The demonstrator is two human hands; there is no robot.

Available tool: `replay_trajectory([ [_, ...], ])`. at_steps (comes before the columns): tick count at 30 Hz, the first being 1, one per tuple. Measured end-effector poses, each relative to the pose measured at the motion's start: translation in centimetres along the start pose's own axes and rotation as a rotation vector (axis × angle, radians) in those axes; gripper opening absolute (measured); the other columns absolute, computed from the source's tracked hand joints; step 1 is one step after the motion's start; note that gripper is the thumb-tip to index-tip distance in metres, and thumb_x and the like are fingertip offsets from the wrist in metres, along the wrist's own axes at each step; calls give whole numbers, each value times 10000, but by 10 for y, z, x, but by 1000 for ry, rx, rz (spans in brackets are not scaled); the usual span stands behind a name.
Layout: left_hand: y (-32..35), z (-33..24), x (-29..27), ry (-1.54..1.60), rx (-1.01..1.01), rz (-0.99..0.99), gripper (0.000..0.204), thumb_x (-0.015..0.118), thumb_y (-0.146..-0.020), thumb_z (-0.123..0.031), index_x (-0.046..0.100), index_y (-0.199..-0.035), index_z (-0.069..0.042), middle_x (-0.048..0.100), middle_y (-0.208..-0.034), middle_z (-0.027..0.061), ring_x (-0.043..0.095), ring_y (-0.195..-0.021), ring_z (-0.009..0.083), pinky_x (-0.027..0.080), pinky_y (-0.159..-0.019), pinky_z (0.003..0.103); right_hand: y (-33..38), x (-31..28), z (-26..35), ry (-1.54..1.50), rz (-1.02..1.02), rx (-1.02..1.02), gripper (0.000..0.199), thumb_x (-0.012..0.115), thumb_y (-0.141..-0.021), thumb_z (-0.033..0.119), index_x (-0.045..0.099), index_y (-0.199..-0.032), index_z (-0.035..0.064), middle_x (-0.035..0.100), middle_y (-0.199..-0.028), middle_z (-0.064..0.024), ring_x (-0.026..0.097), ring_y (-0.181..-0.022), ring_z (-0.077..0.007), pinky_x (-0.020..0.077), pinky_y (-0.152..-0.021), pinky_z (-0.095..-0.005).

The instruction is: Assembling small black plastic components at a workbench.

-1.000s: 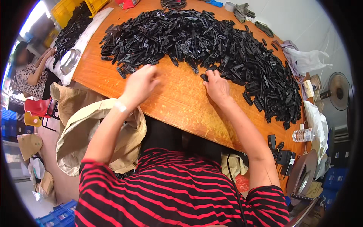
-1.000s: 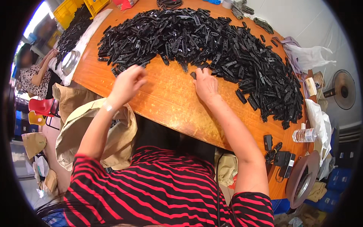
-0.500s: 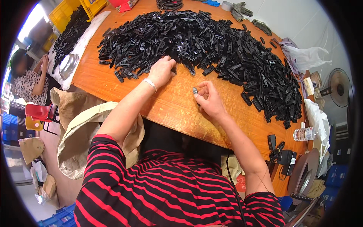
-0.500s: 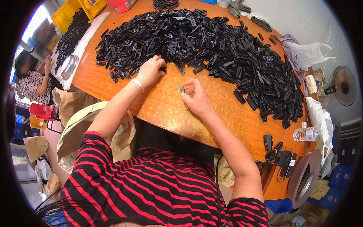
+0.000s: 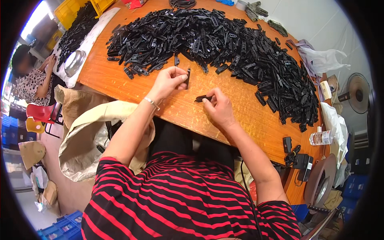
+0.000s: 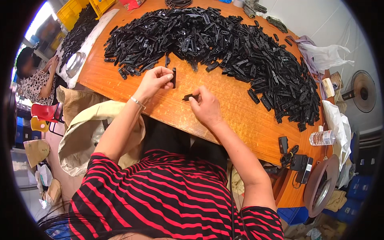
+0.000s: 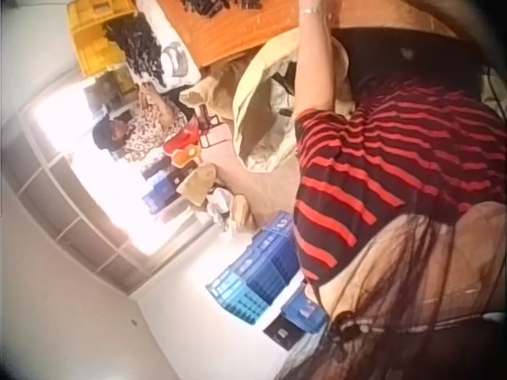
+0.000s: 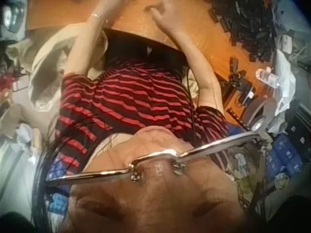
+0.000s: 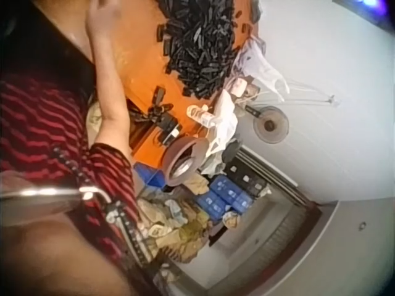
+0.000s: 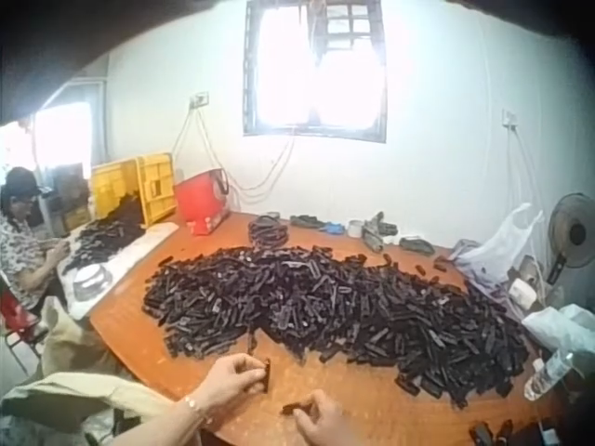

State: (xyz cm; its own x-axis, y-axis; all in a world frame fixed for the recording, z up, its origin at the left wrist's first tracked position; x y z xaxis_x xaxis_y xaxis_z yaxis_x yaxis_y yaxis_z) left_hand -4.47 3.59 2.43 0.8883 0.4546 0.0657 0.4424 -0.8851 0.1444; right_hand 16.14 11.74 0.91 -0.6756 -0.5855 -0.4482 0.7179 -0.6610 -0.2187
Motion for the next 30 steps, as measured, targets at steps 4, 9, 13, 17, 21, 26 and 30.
replay_trajectory([
  [4,21,6,16,533,-128,-5,150,622,-920,-69,568,-1054,-28,652,-910,49,692,-792,165,580,-678,226,7,-3,4,522,-82,-455,125,662,-793,69,559,-857,35,572,-824,-134,598,-630,-213,471,-575,-328],
  [9,28,28,28,702,-162,73,130,603,-928,-57,570,-1050,-30,650,-988,76,692,-814,181,584,-701,236,2,-10,1,157,-72,-84,141,607,-908,162,586,-951,29,620,-827,-79,617,-689,-154,486,-585,-282],
  [13,32,30,37,670,-141,128,139,599,-925,-43,566,-1059,-28,649,-1005,91,688,-856,193,585,-732,254,-2,-15,26,-516,138,454,209,533,-981,220,586,-1026,22,628,-825,-40,587,-602,-88,476,-514,-217],
  [17,31,16,38,625,-144,199,178,610,-918,-45,560,-1087,-24,647,-1017,95,680,-896,190,577,-748,260,-3,-17,22,-502,170,452,145,591,-945,166,573,-970,24,606,-705,-18,541,-520,-65,435,-456,-199],
  [21,26,6,35,376,-116,194,265,644,-902,-83,547,-1135,-3,640,-1007,78,660,-913,164,561,-748,254,-4,-20,12,-412,183,489,125,610,-931,148,563,-928,32,590,-659,-9,523,-491,-61,409,-426,-200],
  [26,15,20,34,-29,-75,139,156,699,-851,-81,626,-967,-8,630,-791,25,597,-684,86,510,-606,222,-2,-21,3,-300,260,554,143,616,-929,156,558,-892,30,582,-631,-20,492,-448,-63,384,-397,-204],
  [30,7,29,46,-132,-37,117,104,699,-862,-86,625,-886,-17,607,-714,5,540,-604,67,438,-547,190,-2,-20,-5,-286,236,581,149,620,-926,156,557,-887,27,585,-637,-25,496,-450,-66,384,-395,-206],
])
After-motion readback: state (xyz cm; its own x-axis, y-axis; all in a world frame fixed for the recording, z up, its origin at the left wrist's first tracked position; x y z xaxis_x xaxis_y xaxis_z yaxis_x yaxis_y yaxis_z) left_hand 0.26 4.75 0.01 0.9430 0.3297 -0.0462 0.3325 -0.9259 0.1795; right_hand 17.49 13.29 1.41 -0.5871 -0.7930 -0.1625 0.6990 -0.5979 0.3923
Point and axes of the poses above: each hand's wrist, its own y-axis away from the middle knuckle, its own x-axis out of the palm, z = x × y, the point moved 2 cm from there along -y, towards the middle knuckle
